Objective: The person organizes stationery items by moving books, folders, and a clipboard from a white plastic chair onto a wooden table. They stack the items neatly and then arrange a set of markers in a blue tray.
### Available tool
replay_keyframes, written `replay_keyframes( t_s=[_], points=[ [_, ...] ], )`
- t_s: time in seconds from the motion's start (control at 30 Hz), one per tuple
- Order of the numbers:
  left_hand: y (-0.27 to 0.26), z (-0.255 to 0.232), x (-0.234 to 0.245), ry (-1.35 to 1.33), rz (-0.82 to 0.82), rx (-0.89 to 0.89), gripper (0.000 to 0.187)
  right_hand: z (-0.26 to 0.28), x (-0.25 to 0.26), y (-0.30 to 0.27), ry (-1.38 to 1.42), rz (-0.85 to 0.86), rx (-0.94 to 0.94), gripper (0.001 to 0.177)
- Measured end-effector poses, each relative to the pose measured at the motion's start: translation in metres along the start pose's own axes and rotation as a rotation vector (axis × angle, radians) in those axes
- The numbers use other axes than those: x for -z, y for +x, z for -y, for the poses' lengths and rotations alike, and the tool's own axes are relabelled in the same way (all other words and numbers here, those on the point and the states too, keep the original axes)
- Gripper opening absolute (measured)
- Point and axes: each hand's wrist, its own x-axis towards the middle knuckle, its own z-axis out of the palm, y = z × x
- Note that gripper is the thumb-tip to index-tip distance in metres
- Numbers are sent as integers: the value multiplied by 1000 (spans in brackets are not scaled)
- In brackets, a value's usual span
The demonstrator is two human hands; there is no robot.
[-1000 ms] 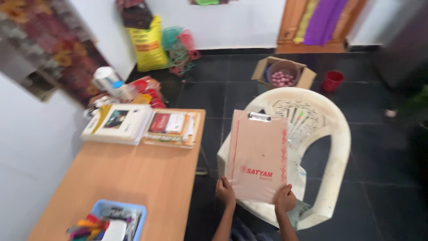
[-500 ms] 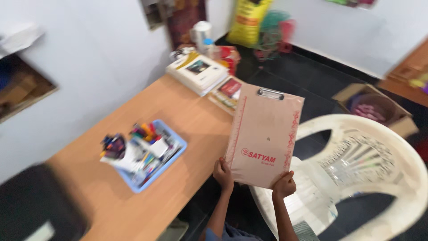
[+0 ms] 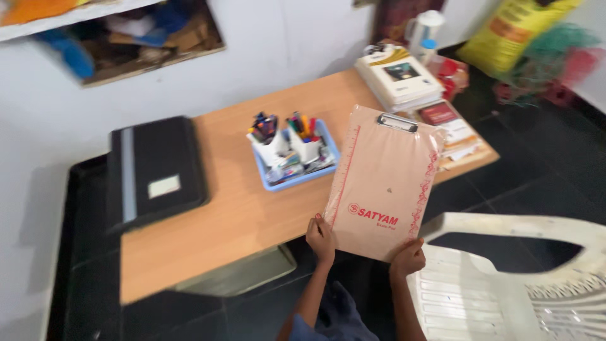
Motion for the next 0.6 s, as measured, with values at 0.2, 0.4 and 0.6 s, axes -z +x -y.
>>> replay_keyframes(
  t_s=[0.2,0.4,0.6],
  points=[
    [7,-4,55,8,-115,96,45,3,-18,-37,153,143,-6,57],
    [17,2,110,87,-248,29,46,6,-36,-82,155,301,-15,52],
    [36,10,152,147,-448,49,46,20,-67,-125,229,482,75,53]
  ],
)
